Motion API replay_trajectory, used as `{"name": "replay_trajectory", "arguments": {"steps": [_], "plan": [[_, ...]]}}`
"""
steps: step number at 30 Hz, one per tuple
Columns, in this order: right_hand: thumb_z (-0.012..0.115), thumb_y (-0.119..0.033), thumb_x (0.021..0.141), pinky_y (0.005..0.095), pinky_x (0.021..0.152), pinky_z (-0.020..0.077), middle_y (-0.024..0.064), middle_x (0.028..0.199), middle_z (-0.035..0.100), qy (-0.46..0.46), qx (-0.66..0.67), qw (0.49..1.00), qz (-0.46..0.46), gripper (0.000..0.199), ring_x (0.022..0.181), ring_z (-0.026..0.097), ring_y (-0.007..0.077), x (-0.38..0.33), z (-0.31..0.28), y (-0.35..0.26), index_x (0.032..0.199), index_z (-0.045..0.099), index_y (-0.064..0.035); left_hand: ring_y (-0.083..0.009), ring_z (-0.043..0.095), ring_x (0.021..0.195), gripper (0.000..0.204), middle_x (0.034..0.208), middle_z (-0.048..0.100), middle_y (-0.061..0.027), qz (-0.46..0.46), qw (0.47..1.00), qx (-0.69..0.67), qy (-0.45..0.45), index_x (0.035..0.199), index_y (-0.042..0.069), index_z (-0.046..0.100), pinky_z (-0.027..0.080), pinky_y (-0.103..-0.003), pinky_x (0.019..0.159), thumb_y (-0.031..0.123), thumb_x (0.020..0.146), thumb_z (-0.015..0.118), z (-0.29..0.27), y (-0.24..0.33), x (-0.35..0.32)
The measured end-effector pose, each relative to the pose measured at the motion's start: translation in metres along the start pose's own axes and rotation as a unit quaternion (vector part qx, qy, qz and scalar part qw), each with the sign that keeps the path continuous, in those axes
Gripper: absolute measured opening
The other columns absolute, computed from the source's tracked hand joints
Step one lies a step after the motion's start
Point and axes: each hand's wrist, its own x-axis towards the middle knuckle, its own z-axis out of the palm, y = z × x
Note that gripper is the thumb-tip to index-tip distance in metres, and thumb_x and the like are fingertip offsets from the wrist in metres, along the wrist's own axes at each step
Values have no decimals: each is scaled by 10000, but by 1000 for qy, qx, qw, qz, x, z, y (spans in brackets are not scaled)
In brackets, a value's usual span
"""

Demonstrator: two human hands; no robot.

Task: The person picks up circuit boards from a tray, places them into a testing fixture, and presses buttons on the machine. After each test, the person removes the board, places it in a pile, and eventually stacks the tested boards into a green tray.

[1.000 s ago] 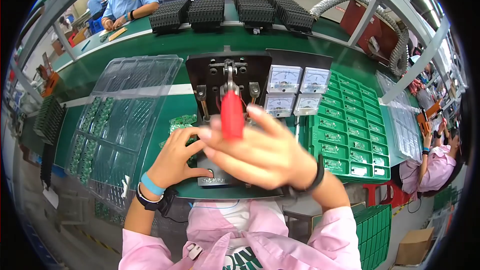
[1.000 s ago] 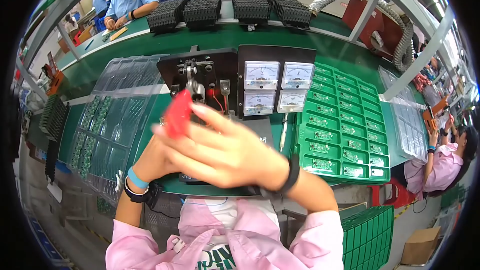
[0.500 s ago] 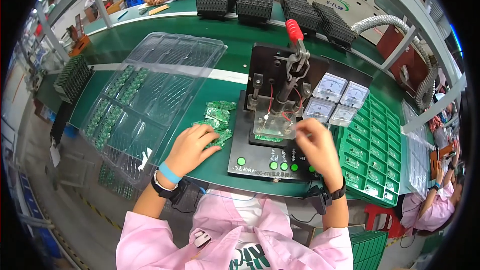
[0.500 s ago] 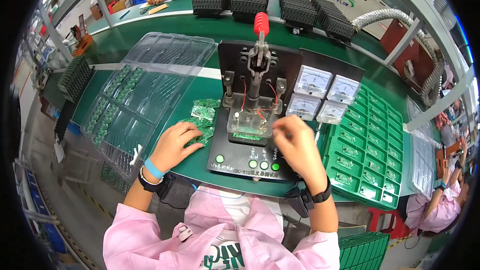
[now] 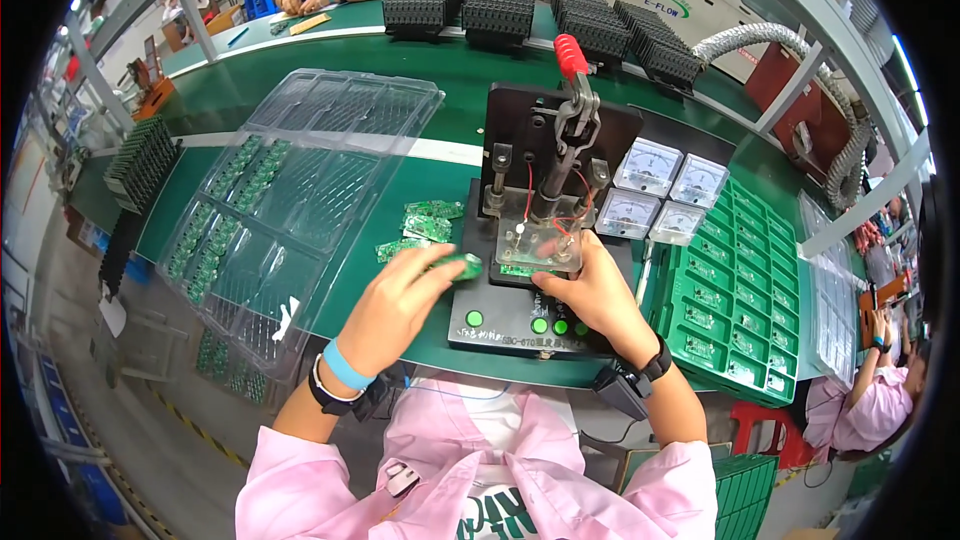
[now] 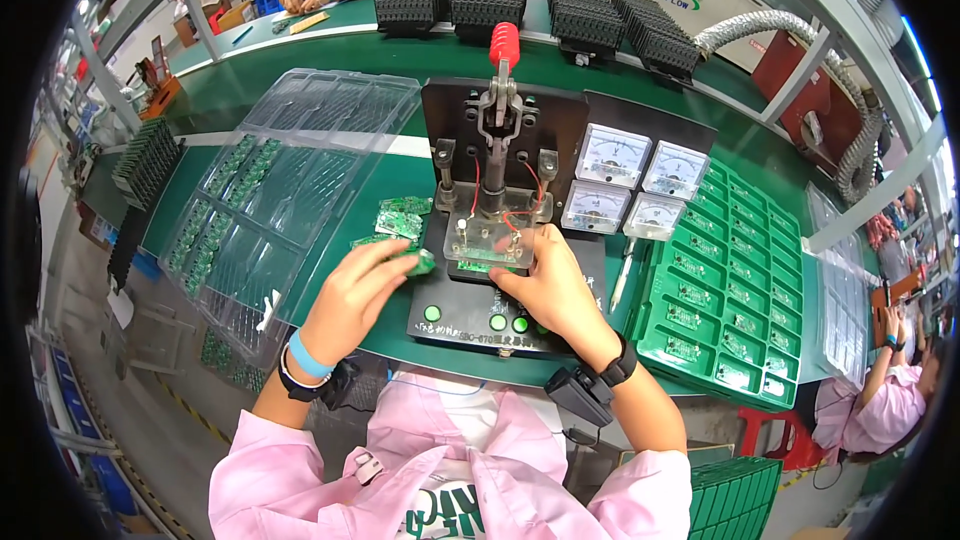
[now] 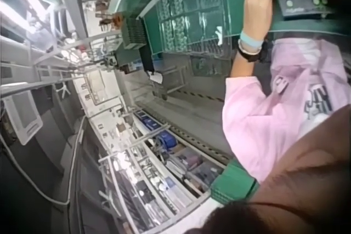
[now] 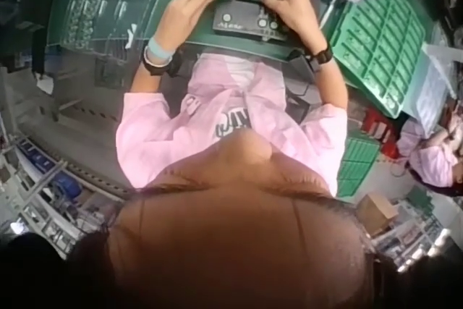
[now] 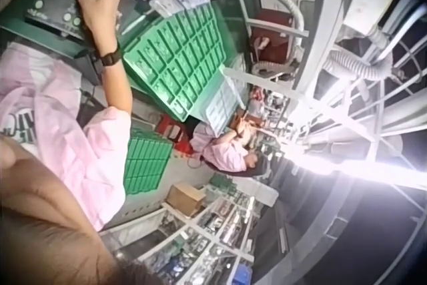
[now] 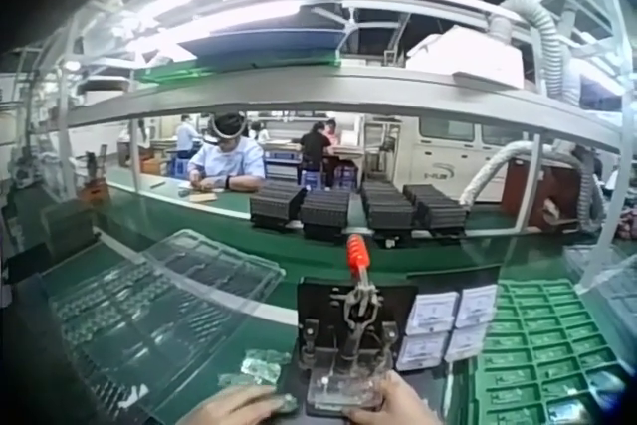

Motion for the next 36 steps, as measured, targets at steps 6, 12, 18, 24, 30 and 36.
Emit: {"name": "replay_trajectory", "arguments": {"steps": [6,12,18,24,30,36], "plan": [[736,-67,779,251,594,415,-16,798,546,26,28,999,1,239,666,468,70,-6,-10,11,972,602,-21,-323,607,1085,310,1193,631,-157,122,991,-31,-37,1101,6,654,511,-396,905,-34,796,616,22,20,18],[704,-27,810,208,587,400,-27,807,571,112,42,992,43,174,661,476,40,-55,-59,20,944,594,-19,-317,588,1149,318,1219,628,-148,107,994,-1,-36,1123,22,653,481,-403,957,16,809,606,59,15,30],[677,-16,843,170,515,352,-26,809,569,242,39,966,85,151,599,468,23,-105,-137,81,967,593,-33,-338,430,1334,482,1385,516,-145,81,985,67,-135,1267,52,573,332,-492,1086,263,841,655,50,26,29],[654,-81,879,208,499,416,11,840,570,397,29,912,100,238,623,524,60,-114,-233,164,1087,562,-10,-395,349,1358,669,1498,382,-132,49,977,117,-169,1353,59,495,264,-604,1079,474,847,633,52,41,20],[638,-82,889,257,540,523,42,809,603,523,-11,840,145,264,655,597,119,-86,-310,270,1120,551,13,-421,304,1372,762,1514,360,-118,28,971,139,-190,1376,54,470,246,-632,1071,536,814,648,42,46,22],[620,-89,897,275,582,535,44,767,647,483,-23,846,224,205,661,612,126,-110,-327,292,1075,625,12,-412,366,1335,752,1468,412,-144,32,966,141,-213,1356,32,487,268,-569,1074,506,801,669,36,57,18]]}}
